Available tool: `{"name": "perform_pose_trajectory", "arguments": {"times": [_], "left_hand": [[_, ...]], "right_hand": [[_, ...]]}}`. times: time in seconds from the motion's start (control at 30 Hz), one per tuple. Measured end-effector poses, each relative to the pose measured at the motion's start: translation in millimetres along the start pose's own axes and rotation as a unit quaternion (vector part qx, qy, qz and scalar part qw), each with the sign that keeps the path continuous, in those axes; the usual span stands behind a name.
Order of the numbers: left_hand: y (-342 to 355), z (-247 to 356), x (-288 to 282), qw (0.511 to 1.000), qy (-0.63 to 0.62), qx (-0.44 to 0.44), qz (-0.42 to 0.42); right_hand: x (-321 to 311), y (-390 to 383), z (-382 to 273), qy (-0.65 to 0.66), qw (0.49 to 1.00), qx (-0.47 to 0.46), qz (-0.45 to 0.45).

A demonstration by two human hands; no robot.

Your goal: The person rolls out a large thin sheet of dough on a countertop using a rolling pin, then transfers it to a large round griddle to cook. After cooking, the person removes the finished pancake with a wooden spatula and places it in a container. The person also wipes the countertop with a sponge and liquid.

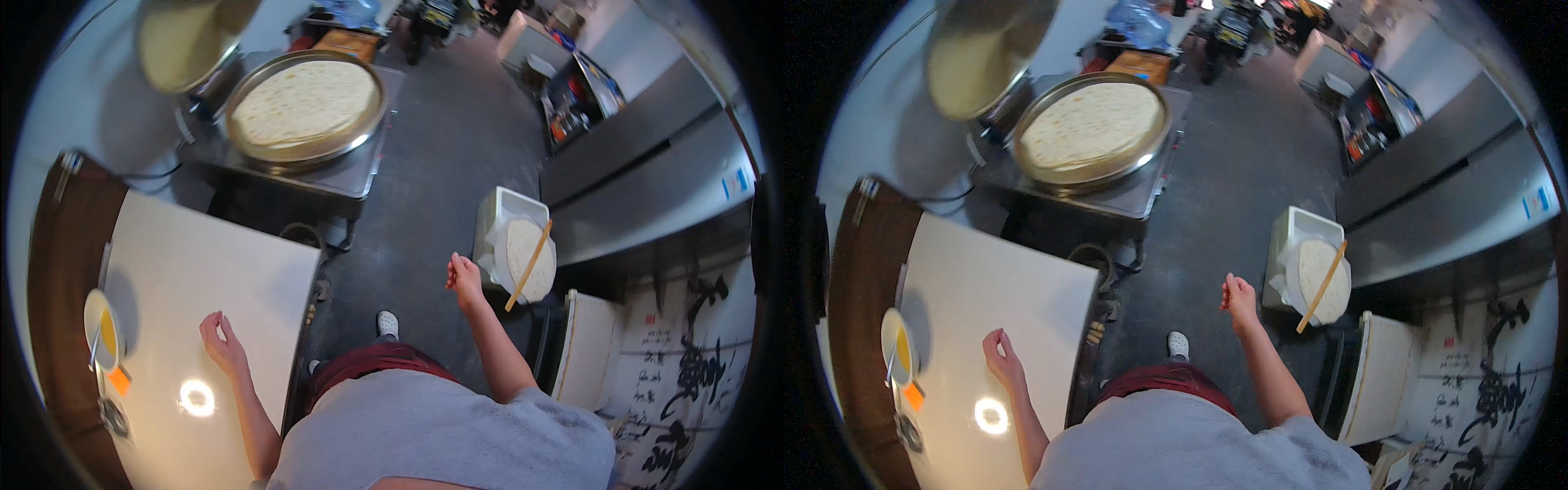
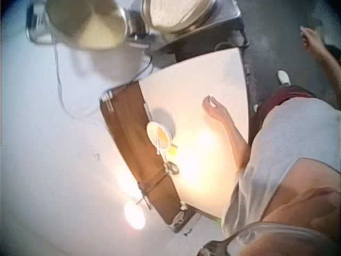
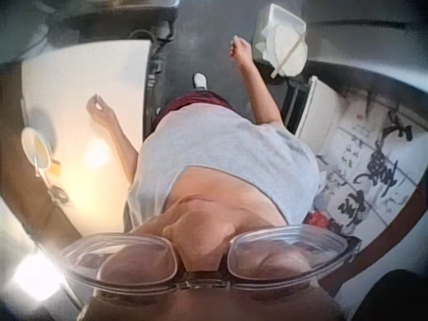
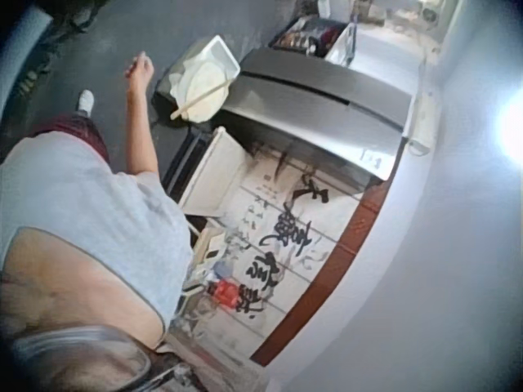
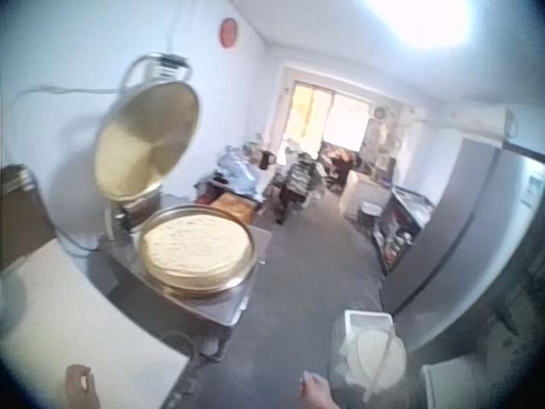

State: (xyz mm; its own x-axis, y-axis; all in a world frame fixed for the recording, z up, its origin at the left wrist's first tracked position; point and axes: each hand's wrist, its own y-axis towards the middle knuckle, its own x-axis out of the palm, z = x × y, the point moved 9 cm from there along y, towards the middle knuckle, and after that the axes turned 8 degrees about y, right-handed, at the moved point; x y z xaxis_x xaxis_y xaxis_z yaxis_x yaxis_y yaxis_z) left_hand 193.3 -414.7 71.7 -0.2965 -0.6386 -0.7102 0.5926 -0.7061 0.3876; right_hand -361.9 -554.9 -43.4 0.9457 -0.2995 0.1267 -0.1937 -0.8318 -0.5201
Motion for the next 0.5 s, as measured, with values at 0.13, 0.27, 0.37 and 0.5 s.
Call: {"name": "perform_pose_trajectory", "arguments": {"times": [0.13, 0.27, 0.37, 0.5], "left_hand": [[-5.1, 52.4, 66.5, 0.996, 0.042, 0.005, -0.079], [-0.7, 112.0, 131.9, 0.988, 0.059, 0.030, -0.141], [14.7, 156.1, 169.5, 0.981, 0.037, 0.086, -0.171], [37.1, 198.1, 232.7, 0.970, 0.024, 0.125, -0.208]], "right_hand": [[-89.7, 53.6, 13.0, 0.028, 0.998, -0.030, 0.047], [-179.3, 90.1, 52.2, 0.045, 0.985, 0.044, 0.162], [-228.1, 101.1, 75.3, 0.066, 0.975, 0.054, 0.207], [-285.5, 104.5, 114.8, 0.039, 0.961, 0.118, 0.248]]}}
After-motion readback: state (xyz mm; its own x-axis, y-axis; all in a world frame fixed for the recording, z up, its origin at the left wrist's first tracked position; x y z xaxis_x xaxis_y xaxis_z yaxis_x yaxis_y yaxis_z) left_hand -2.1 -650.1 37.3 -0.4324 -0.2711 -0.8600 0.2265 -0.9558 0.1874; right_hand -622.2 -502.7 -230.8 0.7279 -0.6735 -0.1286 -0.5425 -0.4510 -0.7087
